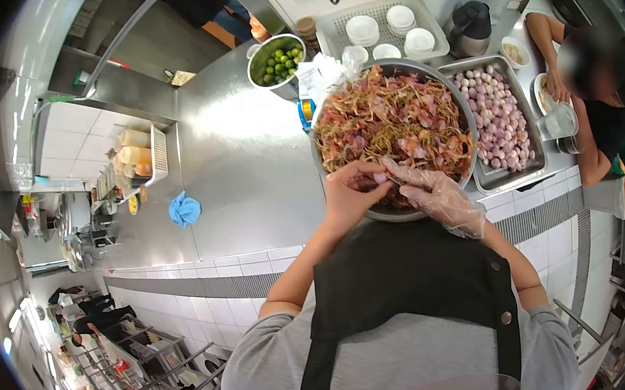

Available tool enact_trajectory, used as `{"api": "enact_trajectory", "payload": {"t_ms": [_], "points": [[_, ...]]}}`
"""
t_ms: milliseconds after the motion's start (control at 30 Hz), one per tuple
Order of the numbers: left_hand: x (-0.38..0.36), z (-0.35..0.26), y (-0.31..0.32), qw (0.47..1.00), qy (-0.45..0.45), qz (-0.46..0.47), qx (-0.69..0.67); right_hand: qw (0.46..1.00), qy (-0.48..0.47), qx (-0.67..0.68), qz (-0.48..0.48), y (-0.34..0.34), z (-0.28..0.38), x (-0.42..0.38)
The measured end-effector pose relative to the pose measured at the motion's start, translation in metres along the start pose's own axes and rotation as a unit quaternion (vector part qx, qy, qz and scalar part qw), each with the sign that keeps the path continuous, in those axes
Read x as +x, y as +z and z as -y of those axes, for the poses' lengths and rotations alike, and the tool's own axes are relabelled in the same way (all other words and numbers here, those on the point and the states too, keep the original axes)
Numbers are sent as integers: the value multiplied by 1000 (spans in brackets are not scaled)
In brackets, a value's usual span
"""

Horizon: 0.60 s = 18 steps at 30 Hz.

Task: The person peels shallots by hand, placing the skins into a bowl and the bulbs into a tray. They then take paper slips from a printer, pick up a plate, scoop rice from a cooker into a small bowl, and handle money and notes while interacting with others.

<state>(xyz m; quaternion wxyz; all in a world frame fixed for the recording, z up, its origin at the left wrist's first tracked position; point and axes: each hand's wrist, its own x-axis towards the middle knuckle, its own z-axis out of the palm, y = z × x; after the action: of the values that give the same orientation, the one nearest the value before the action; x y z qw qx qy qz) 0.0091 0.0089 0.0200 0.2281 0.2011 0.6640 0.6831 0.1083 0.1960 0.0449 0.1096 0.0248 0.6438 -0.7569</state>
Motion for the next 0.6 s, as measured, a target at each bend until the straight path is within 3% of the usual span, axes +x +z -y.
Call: {"api": "enact_trajectory", "payload": {"t_ms": [100,167,233,333,433,500,600], "points": [[1,-3,0,1000,6,10,-9,998,50,25,-5,-1,-4,1],[0,-10,3,999,-31,-9,-25,1000,3,8,-2,0,-6,3],[3,-5,-1,999,-39,-4,-11,997,54,60,1,2,4,-1],[8,-5,-5,999,-51,15,-4,1000,5,-21,7,0,7,-2],[8,-10,-11,997,-62,48,-20,1000,-3,-7,10,0,-2,-1],[9,-14,-13,997,-31,64,42,1000,-1,-2,15,0,-1,-1],[8,-8,-12,997,-33,48,43,1000,-4,-27,15,-2,-3,-1]]}}
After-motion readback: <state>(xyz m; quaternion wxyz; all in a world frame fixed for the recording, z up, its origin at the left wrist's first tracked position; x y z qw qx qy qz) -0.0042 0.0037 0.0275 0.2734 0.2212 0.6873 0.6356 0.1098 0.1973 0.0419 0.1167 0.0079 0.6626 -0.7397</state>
